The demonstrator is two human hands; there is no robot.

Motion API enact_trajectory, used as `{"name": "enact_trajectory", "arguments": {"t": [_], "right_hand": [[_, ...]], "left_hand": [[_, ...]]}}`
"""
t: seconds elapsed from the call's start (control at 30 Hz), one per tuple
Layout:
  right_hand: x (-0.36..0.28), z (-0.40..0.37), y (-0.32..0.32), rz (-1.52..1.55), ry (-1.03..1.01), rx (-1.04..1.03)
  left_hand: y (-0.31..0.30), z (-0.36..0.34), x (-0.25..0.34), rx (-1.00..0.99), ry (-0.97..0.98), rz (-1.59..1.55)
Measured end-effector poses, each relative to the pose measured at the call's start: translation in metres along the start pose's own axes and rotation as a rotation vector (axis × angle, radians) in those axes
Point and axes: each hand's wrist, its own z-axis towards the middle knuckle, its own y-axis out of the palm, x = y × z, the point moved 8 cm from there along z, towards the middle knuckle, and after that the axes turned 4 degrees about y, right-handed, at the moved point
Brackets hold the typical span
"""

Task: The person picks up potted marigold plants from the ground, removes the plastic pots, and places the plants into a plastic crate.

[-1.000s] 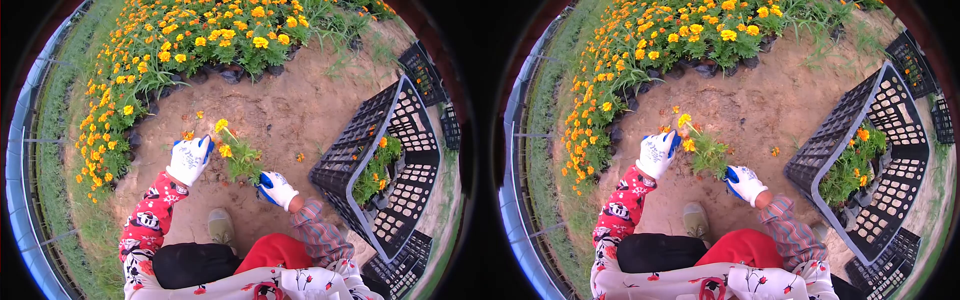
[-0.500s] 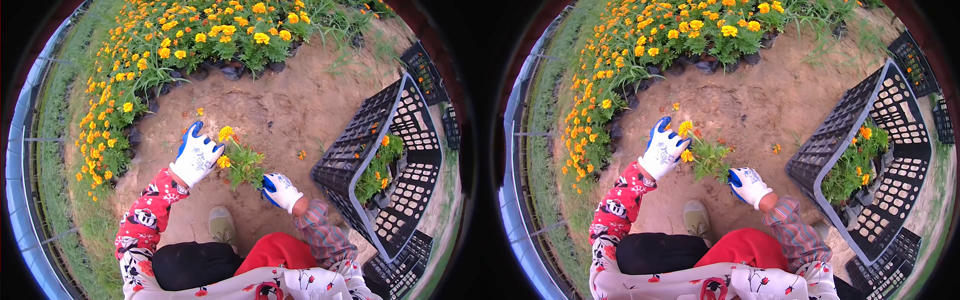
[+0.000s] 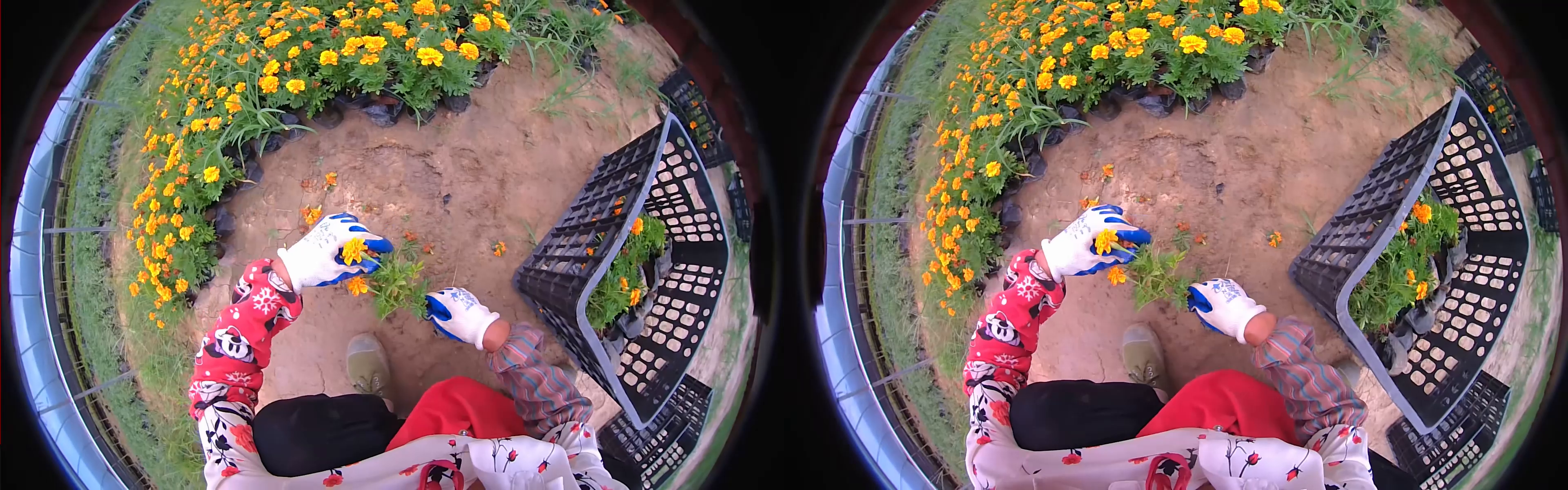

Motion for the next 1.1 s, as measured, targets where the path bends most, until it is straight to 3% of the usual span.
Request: {"name": "enact_trajectory", "arguments": {"t": [0.07,0.13,0.2,0.23,0.27,0.37,0.4,0.43,0.47,0.5,0.53,0.6,0.67,0.7,0.73,0.8,0.87,0.9,0.93,0.97,1.03,1.07,1.1], "right_hand": [[0.003,0.001,0.003,0.010,0.021,-0.024],[0.006,0.000,0.004,0.013,0.002,0.027],[0.007,-0.001,0.002,0.040,0.015,0.045],[0.006,0.002,0.001,0.064,0.016,0.060],[0.001,0.005,-0.003,0.059,0.031,0.094],[-0.017,0.023,-0.010,0.006,-0.015,0.108],[-0.022,0.029,-0.012,-0.001,-0.025,0.080],[-0.020,0.030,-0.010,-0.067,0.055,-0.022],[-0.016,0.026,-0.011,-0.077,0.041,0.023],[-0.002,0.018,-0.012,-0.061,0.056,0.085],[0.015,0.011,-0.013,-0.049,0.078,0.150],[0.046,-0.003,-0.024,-0.002,0.076,0.420],[0.096,-0.007,-0.026,-0.035,0.199,0.609],[0.104,0.007,-0.028,-0.024,0.327,0.413],[0.106,0.016,-0.024,-0.331,0.295,0.313],[0.110,0.032,-0.013,-0.976,0.159,0.179],[0.125,0.029,-0.013,-0.610,0.196,0.313],[0.133,0.025,-0.014,-0.426,0.212,0.372],[0.134,0.020,-0.017,-0.237,0.231,0.428],[0.137,0.015,-0.020,-0.044,0.251,0.487],[0.120,0.009,-0.029,0.095,0.205,0.581],[0.105,0.007,-0.036,0.164,0.177,0.627],[0.116,-0.005,-0.031,0.756,0.152,0.713]], "left_hand": [[0.006,-0.005,-0.006,-0.011,-0.017,0.189],[0.016,-0.010,-0.013,0.060,-0.014,0.151],[0.010,-0.018,-0.014,0.264,-0.049,0.490],[0.012,-0.024,-0.020,0.345,0.006,0.593],[0.012,-0.032,-0.028,0.419,-0.063,0.624],[0.013,-0.055,-0.064,0.533,-0.252,0.373],[0.005,-0.070,-0.082,0.696,-0.463,0.132],[-0.014,-0.098,-0.098,0.956,-0.522,-0.220],[-0.029,-0.123,-0.115,1.204,-0.551,-0.591],[-0.041,-0.149,-0.138,1.280,-0.564,-0.597],[-0.043,-0.169,-0.154,1.153,-0.729,-0.514],[-0.003,-0.200,-0.187,0.674,-0.942,-0.437],[0.049,-0.264,-0.253,0.585,-1.182,-0.286],[0.056,-0.280,-0.236,0.668,-1.450,-0.533],[0.063,-0.301,-0.248,0.978,-1.452,-0.776],[0.028,-0.334,-0.283,1.325,-1.354,-0.667],[0.006,-0.357,-0.328,1.436,-1.185,-0.767],[-0.003,-0.367,-0.323,1.782,-1.163,-0.486],[-0.005,-0.367,-0.327,1.772,-1.177,-0.462],[-0.008,-0.363,-0.333,1.490,-1.271,-0.454],[-0.033,-0.359,-0.332,0.972,-1.256,0.353],[-0.030,-0.344,-0.331,0.649,-1.052,1.081],[-0.028,-0.335,-0.319,0.646,-1.045,1.080]]}}
